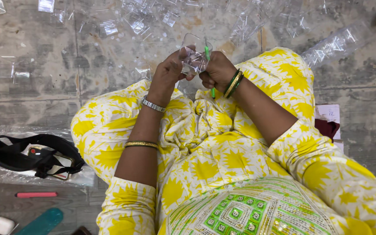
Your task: The person sits on the floor and cuts small squares from thin transparent plastic sheeting using a green utility knife, working on their lap. They handle one plastic piece at a time, cut it, and set the cut piece aside among a spread of similar plastic scraps.
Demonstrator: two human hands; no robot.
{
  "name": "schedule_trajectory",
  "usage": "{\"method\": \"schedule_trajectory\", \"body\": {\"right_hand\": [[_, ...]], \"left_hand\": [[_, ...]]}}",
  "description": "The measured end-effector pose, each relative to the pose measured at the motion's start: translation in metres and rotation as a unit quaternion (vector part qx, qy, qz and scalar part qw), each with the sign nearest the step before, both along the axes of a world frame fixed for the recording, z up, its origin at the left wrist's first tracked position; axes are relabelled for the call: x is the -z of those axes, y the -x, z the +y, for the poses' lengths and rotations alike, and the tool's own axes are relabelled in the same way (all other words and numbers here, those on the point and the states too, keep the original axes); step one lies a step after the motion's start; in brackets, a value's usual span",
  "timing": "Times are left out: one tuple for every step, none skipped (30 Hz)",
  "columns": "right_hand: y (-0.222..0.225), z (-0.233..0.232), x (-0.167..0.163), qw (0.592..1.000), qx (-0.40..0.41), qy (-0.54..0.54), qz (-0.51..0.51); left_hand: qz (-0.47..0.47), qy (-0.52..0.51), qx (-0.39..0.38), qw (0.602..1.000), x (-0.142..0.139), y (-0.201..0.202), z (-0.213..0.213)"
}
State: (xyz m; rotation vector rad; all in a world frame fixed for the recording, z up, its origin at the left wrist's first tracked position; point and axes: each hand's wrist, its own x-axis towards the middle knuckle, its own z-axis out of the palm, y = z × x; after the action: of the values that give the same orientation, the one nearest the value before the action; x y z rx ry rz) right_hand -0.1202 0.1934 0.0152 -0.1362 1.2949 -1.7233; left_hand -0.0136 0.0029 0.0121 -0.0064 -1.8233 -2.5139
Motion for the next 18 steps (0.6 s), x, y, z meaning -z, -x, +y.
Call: {"method": "schedule_trajectory", "body": {"right_hand": [[0.0, 0.0, 0.003, 0.999, 0.006, -0.039, 0.026], [0.001, -0.001, 0.007, 0.995, 0.011, -0.078, 0.052], [0.003, -0.002, 0.011, 0.99, 0.017, -0.118, 0.078], [0.005, -0.004, 0.014, 0.98, 0.045, -0.133, 0.14], [0.008, -0.005, 0.017, 0.965, 0.073, -0.148, 0.202], [0.012, -0.008, 0.018, 0.945, 0.102, -0.162, 0.264], [0.016, -0.009, 0.018, 0.942, 0.157, -0.094, 0.281], [0.019, -0.009, 0.017, 0.931, 0.211, -0.027, 0.296], [0.02, -0.008, 0.015, 0.912, 0.266, 0.038, 0.309], [0.02, -0.004, 0.011, 0.901, 0.21, 0.012, 0.38], [0.019, 0.001, 0.007, 0.881, 0.152, -0.017, 0.448], [0.014, 0.003, 0.004, 0.853, 0.092, -0.046, 0.511], [0.007, 0.003, 0.001, 0.834, 0.073, -0.072, 0.542], [-0.002, 0.001, 0.0, 0.813, 0.053, -0.096, 0.572], [-0.007, -0.002, -0.001, 0.79, 0.031, -0.118, 0.601], [-0.007, -0.004, -0.002, 0.814, 0.048, -0.116, 0.567], [-0.005, -0.005, -0.003, 0.839, 0.064, -0.112, 0.529], [-0.001, -0.006, -0.002, 0.861, 0.079, -0.107, 0.491]], "left_hand": [[-0.002, -0.018, -0.005, 1.0, 0.004, 0.001, 0.0], [-0.003, -0.036, -0.009, 0.999, 0.008, 0.003, 0.0], [-0.021, -0.04, -0.025, 0.999, 0.012, 0.004, 0.001], [-0.039, -0.045, -0.041, 0.997, 0.017, 0.005, 0.001], [-0.056, -0.048, -0.057, 0.996, 0.02, 0.006, 0.001], [-0.066, -0.037, -0.07, 0.995, 0.024, 0.007, -0.001], [-0.075, -0.026, -0.081, 0.993, 0.027, 0.008, -0.002], [-0.086, -0.016, -0.09, 0.992, 0.03, 0.008, -0.001], [-0.097, 0.014, -0.097, 0.99, 0.032, 0.009, 0.0], [-0.108, 0.042, -0.1, 0.988, 0.034, 0.009, -0.002], [-0.116, 0.071, -0.103, 0.985, 0.035, 0.009, -0.003], [-0.131, 0.056, -0.1, 0.985, 0.035, 0.009, -0.003], [-0.147, 0.041, -0.098, 0.983, 0.034, 0.009, -0.004], [-0.164, 0.028, -0.097, 0.981, 0.032, 0.009, -0.002], [-0.163, 0.01, -0.097, 0.982, 0.03, 0.01, 0.001], [-0.163, -0.007, -0.1, 0.982, 0.027, 0.009, 0.002], [-0.164, -0.024, -0.104, 0.981, 0.024, 0.007, 0.003], [-0.166, -0.006, -0.126, 0.978, 0.02, 0.006, 0.0]]}}
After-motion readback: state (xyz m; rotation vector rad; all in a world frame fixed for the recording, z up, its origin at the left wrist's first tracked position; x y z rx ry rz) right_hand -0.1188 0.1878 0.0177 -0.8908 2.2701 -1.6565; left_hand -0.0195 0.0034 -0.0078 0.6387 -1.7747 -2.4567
